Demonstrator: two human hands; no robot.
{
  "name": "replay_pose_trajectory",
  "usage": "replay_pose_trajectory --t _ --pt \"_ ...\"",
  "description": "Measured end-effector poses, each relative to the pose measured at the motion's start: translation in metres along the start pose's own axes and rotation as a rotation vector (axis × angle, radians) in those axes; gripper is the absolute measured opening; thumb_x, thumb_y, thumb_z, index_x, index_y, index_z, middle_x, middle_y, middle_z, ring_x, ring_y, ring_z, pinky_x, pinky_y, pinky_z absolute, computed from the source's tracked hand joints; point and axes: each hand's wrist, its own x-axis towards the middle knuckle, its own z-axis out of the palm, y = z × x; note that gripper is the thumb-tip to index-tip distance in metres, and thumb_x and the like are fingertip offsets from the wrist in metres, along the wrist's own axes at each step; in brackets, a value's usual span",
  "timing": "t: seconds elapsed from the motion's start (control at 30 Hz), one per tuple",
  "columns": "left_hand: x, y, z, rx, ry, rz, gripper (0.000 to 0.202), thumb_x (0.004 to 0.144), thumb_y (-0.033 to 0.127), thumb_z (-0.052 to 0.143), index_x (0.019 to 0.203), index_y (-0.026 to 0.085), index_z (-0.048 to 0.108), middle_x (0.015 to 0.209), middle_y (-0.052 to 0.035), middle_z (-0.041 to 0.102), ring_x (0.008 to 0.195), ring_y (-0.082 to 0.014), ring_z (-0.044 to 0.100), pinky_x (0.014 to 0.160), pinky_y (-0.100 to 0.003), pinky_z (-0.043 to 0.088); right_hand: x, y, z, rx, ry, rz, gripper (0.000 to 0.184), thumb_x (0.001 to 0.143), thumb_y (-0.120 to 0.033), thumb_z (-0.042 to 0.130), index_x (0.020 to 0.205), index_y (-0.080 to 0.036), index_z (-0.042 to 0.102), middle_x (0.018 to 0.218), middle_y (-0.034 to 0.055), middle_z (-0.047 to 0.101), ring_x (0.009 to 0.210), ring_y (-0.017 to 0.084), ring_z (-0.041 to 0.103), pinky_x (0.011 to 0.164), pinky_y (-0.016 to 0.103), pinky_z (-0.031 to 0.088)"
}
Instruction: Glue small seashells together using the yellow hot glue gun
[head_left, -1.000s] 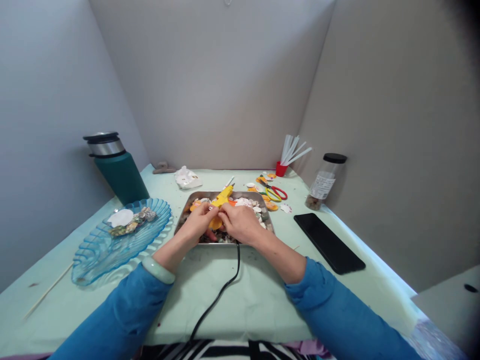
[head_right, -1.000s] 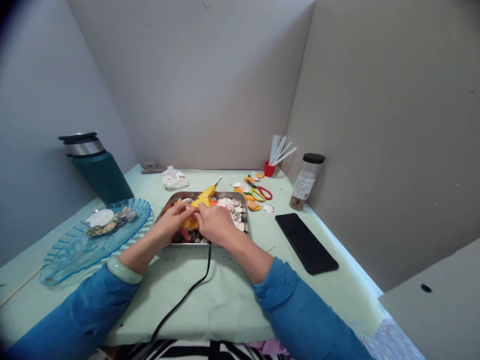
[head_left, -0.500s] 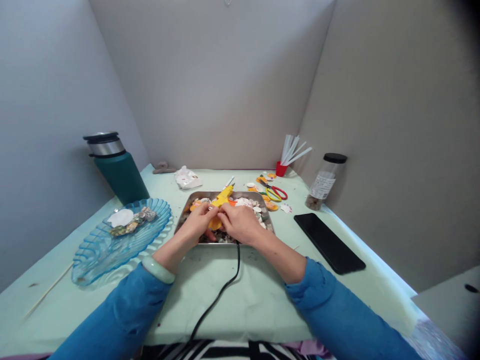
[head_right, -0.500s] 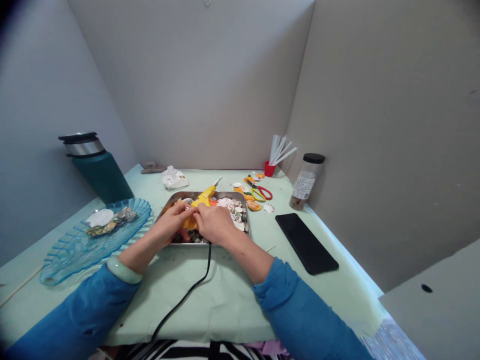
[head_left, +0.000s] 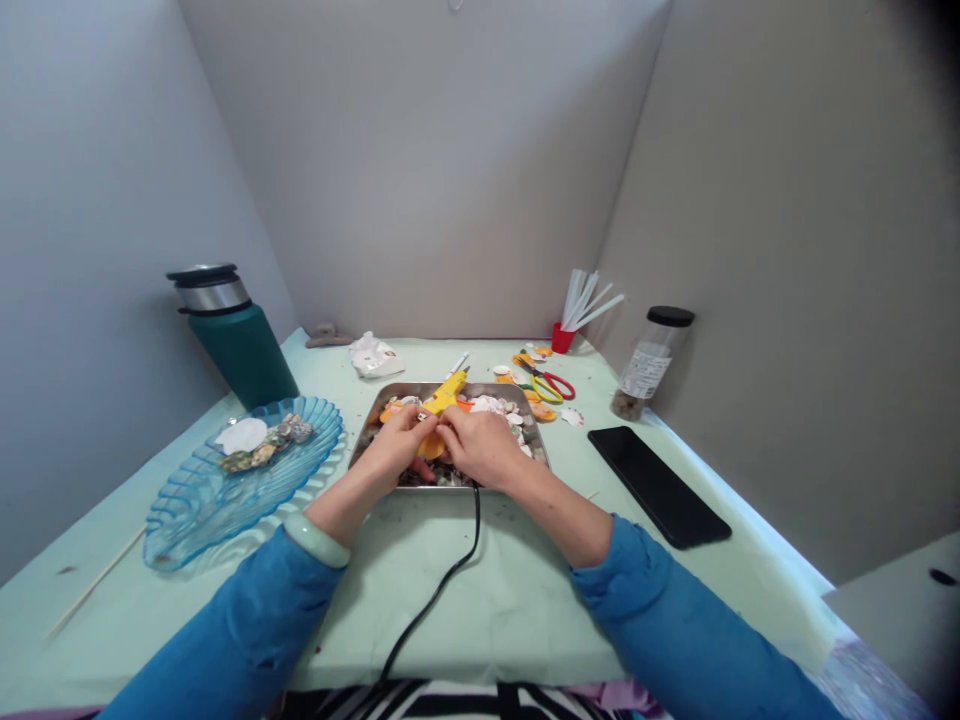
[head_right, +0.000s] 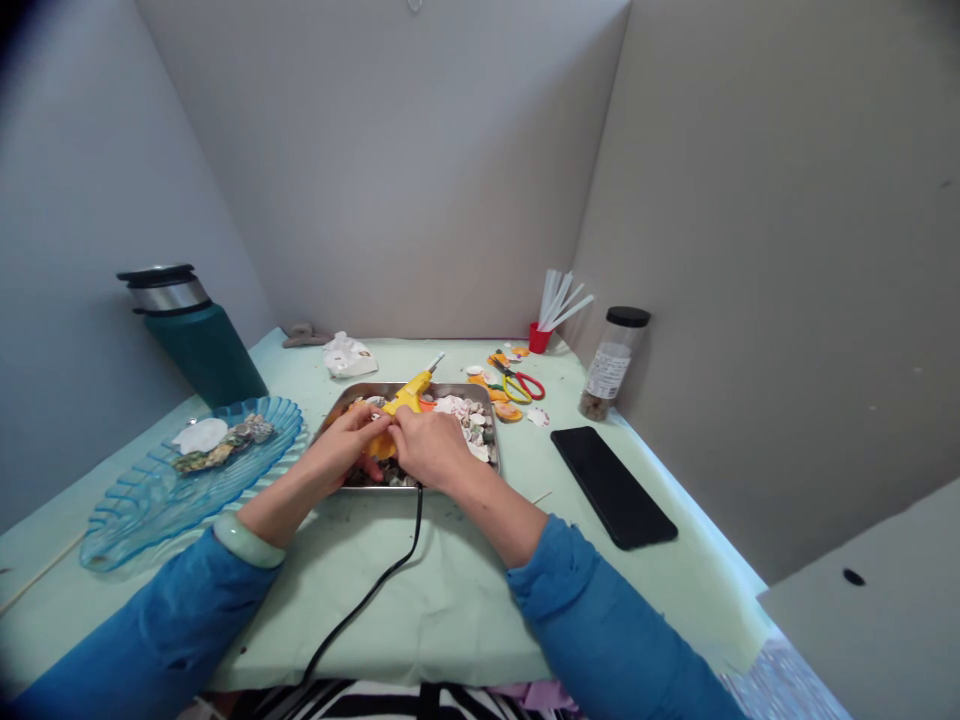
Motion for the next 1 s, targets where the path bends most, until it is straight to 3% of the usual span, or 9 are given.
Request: replay_pose_trajectory --t 0.77,1.0 --pt "0.0011 -0.0008 -0.0008 -0.008 0.007 0.008 0.022 0.082 0.032 0.068 0.084 0.016 0.052 0.068 0.0024 0.056 0.046 -0.0117 0.059 0.030 -0.023 0.050 0.0007 0.0011 0.0004 -0.007 0.016 -0.018 0.032 0.101 -0.035 0.035 0.109 -0.018 0.061 0.095 0.0093 0.073 0.085 0.023 0.067 0.071 0.030 0.040" --pt "0.0026 -0.0016 -0.0013 0.023 0.005 -0.001 0.013 0.087 0.027 0.060 0.085 0.017 0.051 0.068 0.0021 0.057 0.045 -0.0121 0.058 0.030 -0.023 0.049 0.0001 0.0006 0.0003 -0.013 0.010 -0.015 0.032 0.101 -0.035 0.036 0.109 -0.017 0.062 0.095 0.0094 0.073 0.086 0.023 0.067 0.071 0.029 0.041"
